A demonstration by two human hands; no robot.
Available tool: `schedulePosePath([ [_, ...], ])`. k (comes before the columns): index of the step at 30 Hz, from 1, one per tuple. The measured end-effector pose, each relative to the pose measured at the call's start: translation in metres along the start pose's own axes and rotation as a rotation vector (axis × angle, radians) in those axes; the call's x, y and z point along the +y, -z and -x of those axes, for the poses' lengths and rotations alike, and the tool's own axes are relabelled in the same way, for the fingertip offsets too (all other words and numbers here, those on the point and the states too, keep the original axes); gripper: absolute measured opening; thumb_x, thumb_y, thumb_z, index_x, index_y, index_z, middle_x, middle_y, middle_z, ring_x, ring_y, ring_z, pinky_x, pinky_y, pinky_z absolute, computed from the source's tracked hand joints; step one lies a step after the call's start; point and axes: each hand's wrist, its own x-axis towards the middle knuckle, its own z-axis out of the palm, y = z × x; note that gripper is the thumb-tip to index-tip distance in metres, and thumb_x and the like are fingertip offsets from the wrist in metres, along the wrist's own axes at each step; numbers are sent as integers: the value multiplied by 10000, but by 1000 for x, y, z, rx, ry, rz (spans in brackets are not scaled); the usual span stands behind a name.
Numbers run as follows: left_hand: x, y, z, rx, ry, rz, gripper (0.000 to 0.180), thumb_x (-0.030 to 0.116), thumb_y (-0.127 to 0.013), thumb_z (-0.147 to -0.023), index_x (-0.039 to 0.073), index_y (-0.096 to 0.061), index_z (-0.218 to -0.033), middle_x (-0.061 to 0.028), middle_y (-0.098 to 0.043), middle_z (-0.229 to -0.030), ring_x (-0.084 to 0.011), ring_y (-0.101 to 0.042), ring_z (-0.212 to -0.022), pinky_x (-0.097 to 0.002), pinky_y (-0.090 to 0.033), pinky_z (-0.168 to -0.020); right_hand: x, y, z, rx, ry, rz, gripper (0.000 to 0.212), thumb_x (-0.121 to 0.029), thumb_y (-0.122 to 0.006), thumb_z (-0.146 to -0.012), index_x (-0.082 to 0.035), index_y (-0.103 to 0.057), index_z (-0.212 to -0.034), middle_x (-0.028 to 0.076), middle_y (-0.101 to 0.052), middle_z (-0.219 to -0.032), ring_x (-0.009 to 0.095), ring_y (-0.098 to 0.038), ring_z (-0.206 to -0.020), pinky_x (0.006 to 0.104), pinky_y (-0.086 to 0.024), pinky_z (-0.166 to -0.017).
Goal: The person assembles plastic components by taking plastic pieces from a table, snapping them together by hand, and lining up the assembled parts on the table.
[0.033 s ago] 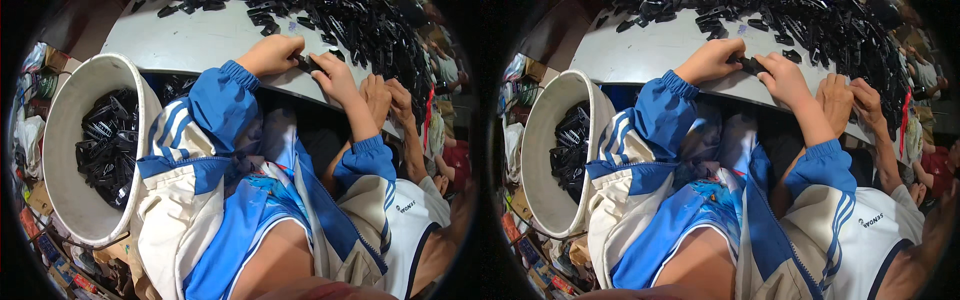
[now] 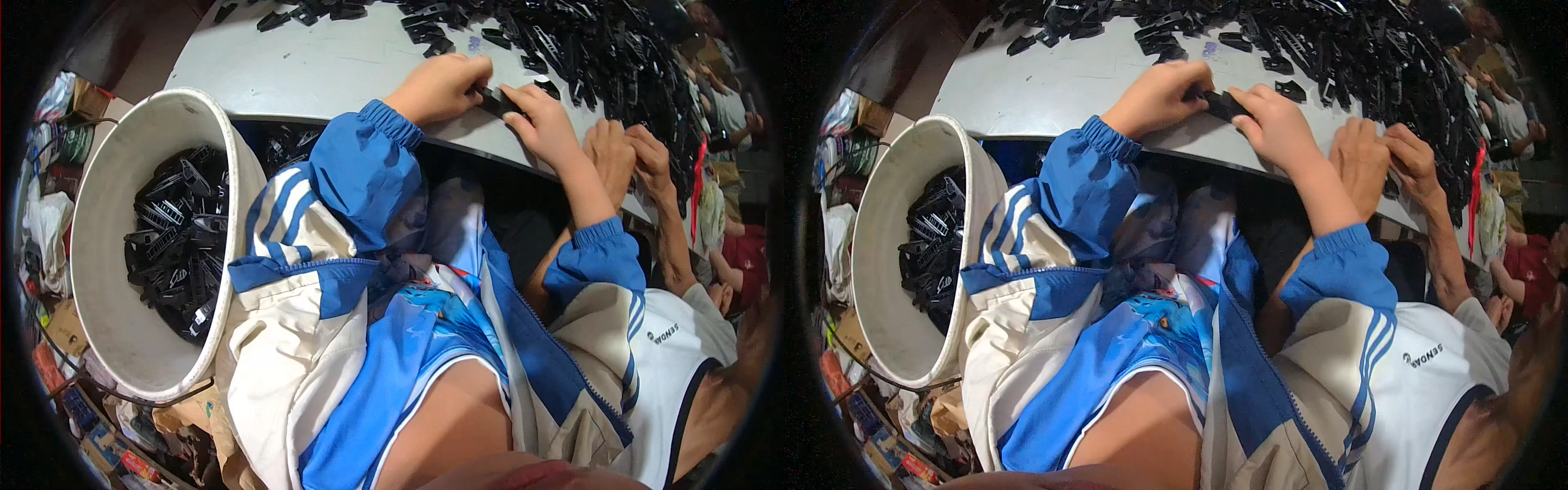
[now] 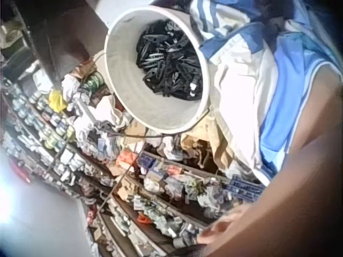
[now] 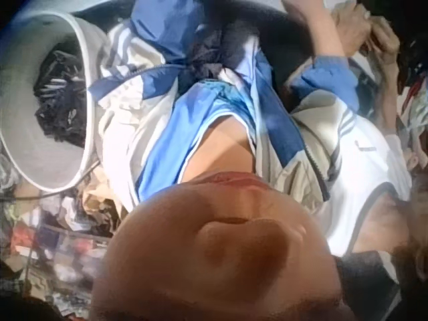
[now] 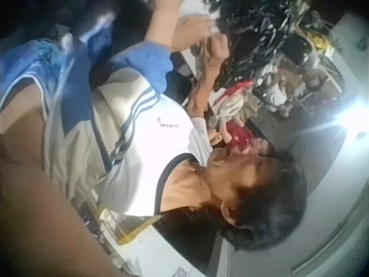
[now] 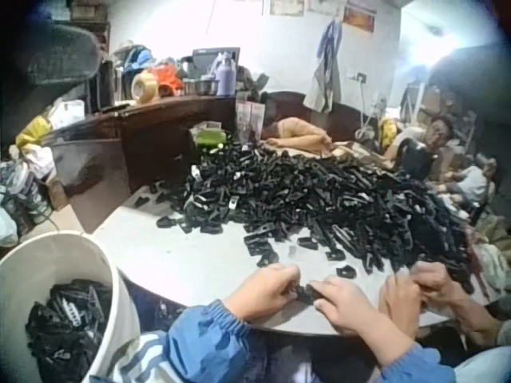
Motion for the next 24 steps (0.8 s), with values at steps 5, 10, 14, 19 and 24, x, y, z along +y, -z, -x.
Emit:
schedulePosePath([
  [5,16,39,33,917,160,335,161,12,-533,-671,69,-416,-765,-29,-493,-678,-121,-476,-593,-218,-372,-507,-32,-29,-34,-45,40,-70,300,-202,-504,-652,-153,-500,-948,79,-480,-791,238,-474,-763,308,-391,-640],
  [10,36,60,71,934,334,862,265,40,-540,-681,98,-372,-878,-22,-470,-761,-102,-453,-697,-198,-354,-509,-70,-50,-82,44,153,-143,408,-166,-535,-628,-139,-450,-1026,109,-441,-859,211,-457,-700,281,-393,-636],
  [14,47,49,69,704,381,1215,333,40,-522,-691,112,-355,-970,-34,-444,-840,-110,-446,-759,-205,-386,-557,-83,-28,-63,-18,263,-622,492,-120,-563,-605,-163,-418,-1074,74,-407,-879,139,-427,-677,227,-383,-600],
  [19,54,24,52,390,407,1482,297,161,-458,-743,90,-350,-1010,-74,-421,-933,-152,-427,-847,-249,-380,-684,-83,-3,-30,102,225,-457,367,-119,-544,-599,-140,-501,-962,97,-463,-795,183,-486,-688,252,-410,-629],
  [24,51,0,28,186,364,1675,287,185,-398,-760,64,-353,-1017,-70,-428,-925,-136,-429,-809,-266,-366,-697,-63,-4,-14,485,61,-305,248,-139,-537,-631,-97,-531,-875,92,-490,-799,205,-506,-704,272,-413,-627],
])
